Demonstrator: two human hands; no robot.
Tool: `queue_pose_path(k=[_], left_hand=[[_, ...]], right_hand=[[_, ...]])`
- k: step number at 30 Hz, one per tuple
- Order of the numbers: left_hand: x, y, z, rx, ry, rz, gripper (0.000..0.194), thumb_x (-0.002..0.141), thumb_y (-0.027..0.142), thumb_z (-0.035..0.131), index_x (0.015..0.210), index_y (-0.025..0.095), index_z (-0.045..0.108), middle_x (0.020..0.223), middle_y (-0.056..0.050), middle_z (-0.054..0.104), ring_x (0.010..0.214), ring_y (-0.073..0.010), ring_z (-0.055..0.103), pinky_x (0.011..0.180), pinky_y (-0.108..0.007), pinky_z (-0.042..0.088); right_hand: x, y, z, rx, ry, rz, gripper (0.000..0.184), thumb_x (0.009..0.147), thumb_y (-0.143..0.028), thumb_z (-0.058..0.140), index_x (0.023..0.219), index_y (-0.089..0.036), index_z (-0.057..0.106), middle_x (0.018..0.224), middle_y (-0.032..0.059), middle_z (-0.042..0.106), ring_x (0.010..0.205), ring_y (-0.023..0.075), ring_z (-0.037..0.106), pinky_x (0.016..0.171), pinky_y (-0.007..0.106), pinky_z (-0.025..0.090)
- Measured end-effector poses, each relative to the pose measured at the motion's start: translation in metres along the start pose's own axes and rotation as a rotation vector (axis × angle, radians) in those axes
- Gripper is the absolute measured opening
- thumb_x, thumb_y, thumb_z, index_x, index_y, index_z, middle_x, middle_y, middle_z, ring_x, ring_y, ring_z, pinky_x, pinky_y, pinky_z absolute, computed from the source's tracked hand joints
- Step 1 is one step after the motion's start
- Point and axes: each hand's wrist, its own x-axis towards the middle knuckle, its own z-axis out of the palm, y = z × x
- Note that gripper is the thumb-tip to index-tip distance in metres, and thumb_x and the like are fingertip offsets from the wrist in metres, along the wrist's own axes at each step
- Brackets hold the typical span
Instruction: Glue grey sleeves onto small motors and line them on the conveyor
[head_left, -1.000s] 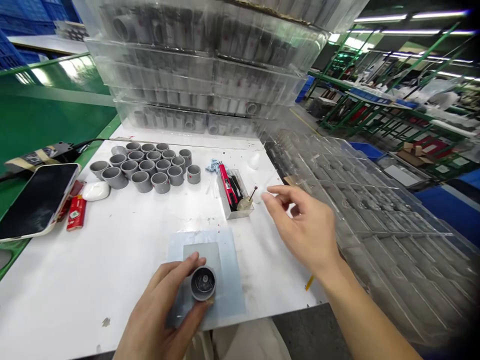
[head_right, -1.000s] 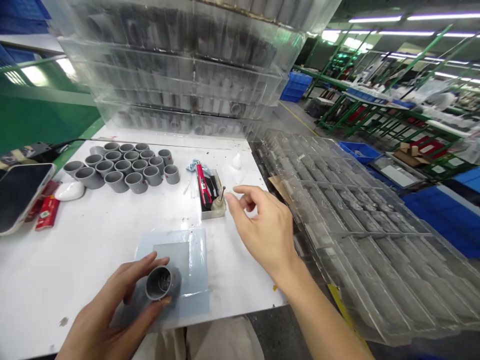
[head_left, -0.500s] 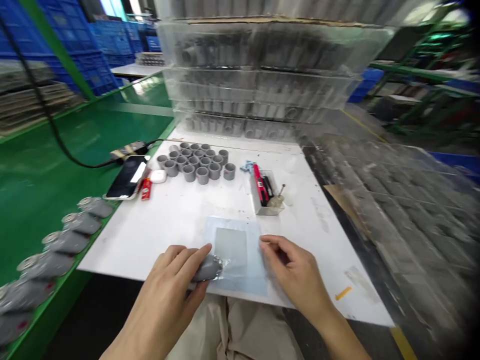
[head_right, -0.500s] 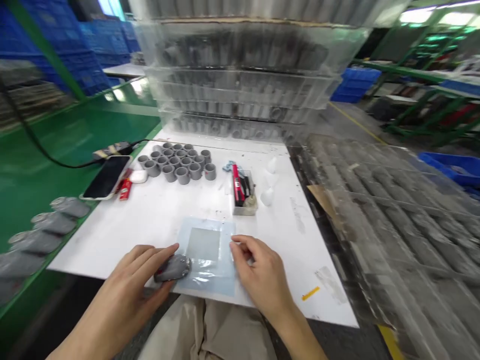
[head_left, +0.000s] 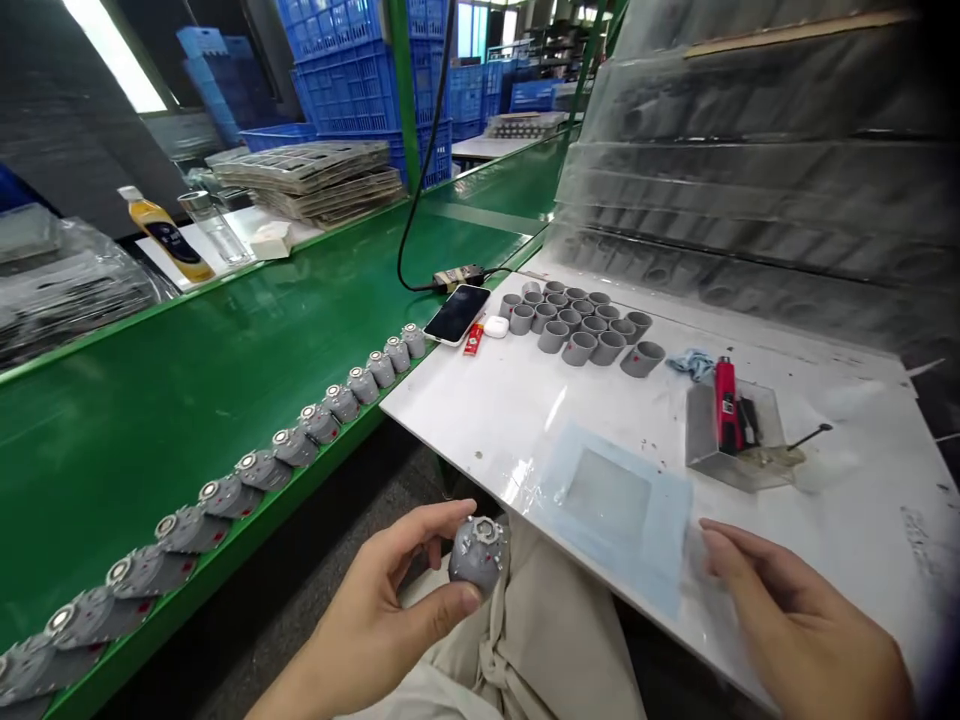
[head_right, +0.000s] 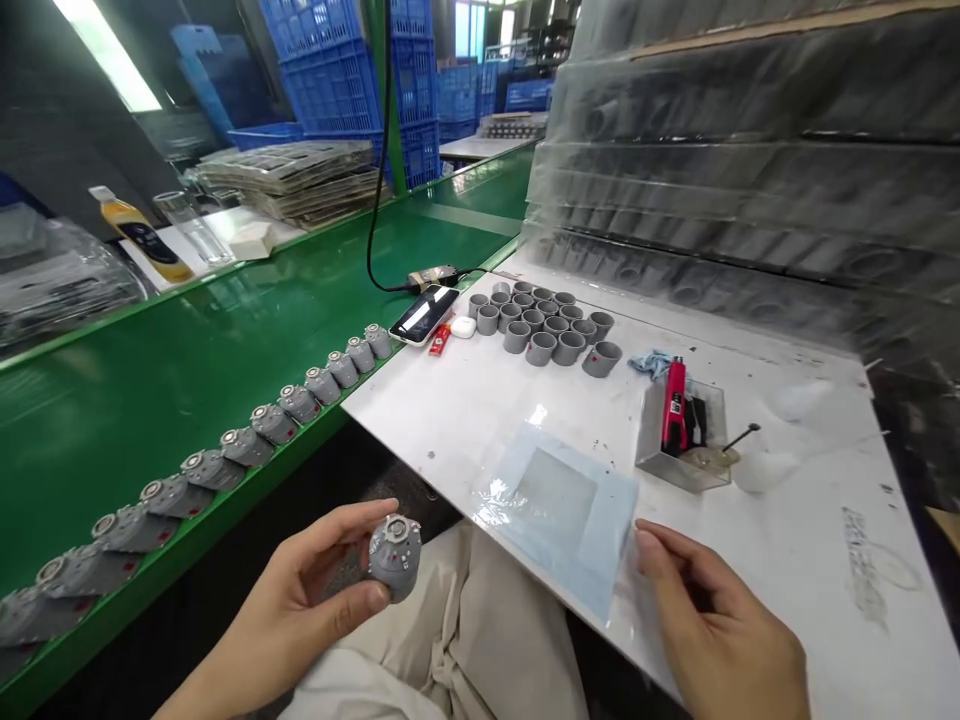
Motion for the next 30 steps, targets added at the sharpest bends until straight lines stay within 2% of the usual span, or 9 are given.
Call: queue_pose_path(k=[3, 6, 10, 15, 20, 23, 30], left_hand=[[-0.011, -0.002, -0.002, -0.179, -0.068, 0.014, 0.051, 0.094, 0.036, 0.086, 0.144, 0.037, 0.073, 0.14, -0.007, 0.078, 0.126, -0.0255, 0.071, 0.112, -0.037, 0.053], [-0.013, -0.003, -0.003, -0.284, -0.129, 0.053, 0.049, 0.096, 0.035, 0.085, 0.143, 0.039, 0.073, 0.142, -0.007, 0.079, 0.126, -0.0241, 0.072, 0.11, -0.033, 0.054], [-0.013, -0.002, -0.001, -0.331, -0.187, 0.029, 0.049, 0.097, 0.035, 0.083, 0.145, 0.04, 0.072, 0.145, -0.008, 0.078, 0.132, -0.0269, 0.071, 0.11, -0.033, 0.053], [-0.012, -0.001, 0.008, -0.405, -0.15, -0.162, 0.059, 0.089, 0.049, 0.085, 0.144, 0.032, 0.075, 0.135, -0.011, 0.081, 0.126, -0.0325, 0.073, 0.106, -0.036, 0.054], [0.02, -0.003, 0.027, -0.567, -0.18, -0.314, 0.057, 0.09, 0.054, 0.073, 0.14, 0.026, 0.079, 0.108, -0.009, 0.084, 0.109, -0.0293, 0.072, 0.101, -0.035, 0.05], [0.044, 0.003, 0.046, -0.64, -0.225, -0.312, 0.055, 0.087, 0.052, 0.075, 0.133, 0.023, 0.083, 0.102, -0.011, 0.084, 0.1, -0.0293, 0.069, 0.099, -0.039, 0.048], [0.083, 0.01, 0.073, -0.687, -0.476, -0.264, 0.049, 0.095, 0.049, 0.068, 0.135, 0.024, 0.082, 0.1, -0.011, 0.083, 0.097, -0.0269, 0.067, 0.093, -0.035, 0.048]], right_hand=[[-0.001, -0.013, -0.004, 0.069, -0.064, 0.197, 0.049, 0.078, -0.069, 0.073, 0.104, -0.03, 0.086, 0.105, 0.0092, 0.084, 0.101, 0.0433, 0.075, 0.091, 0.057, 0.06], [-0.002, -0.021, -0.005, 0.121, -0.067, 0.227, 0.057, 0.073, -0.073, 0.071, 0.107, -0.029, 0.085, 0.107, 0.0075, 0.084, 0.113, 0.0445, 0.071, 0.103, 0.058, 0.055], [-0.002, -0.015, 0.0, 0.157, -0.041, 0.182, 0.059, 0.074, -0.076, 0.069, 0.106, -0.029, 0.084, 0.1, 0.0051, 0.083, 0.111, 0.04, 0.072, 0.1, 0.052, 0.056], [-0.004, -0.01, 0.003, 0.238, -0.048, 0.088, 0.054, 0.083, -0.069, 0.071, 0.108, -0.023, 0.084, 0.092, 0.0066, 0.081, 0.092, 0.0318, 0.074, 0.086, 0.043, 0.058], [-0.007, -0.017, 0.002, 0.246, -0.082, 0.015, 0.045, 0.095, -0.063, 0.067, 0.108, -0.024, 0.084, 0.093, 0.0045, 0.081, 0.084, 0.0245, 0.072, 0.077, 0.034, 0.058], [-0.008, -0.02, 0.003, 0.248, -0.098, -0.005, 0.042, 0.098, -0.061, 0.066, 0.106, -0.024, 0.084, 0.093, 0.0041, 0.082, 0.083, 0.0232, 0.072, 0.076, 0.033, 0.058], [-0.009, -0.019, 0.002, 0.28, -0.115, 0.044, 0.036, 0.101, -0.058, 0.067, 0.108, -0.026, 0.083, 0.095, 0.0025, 0.082, 0.083, 0.0216, 0.072, 0.076, 0.032, 0.057]])
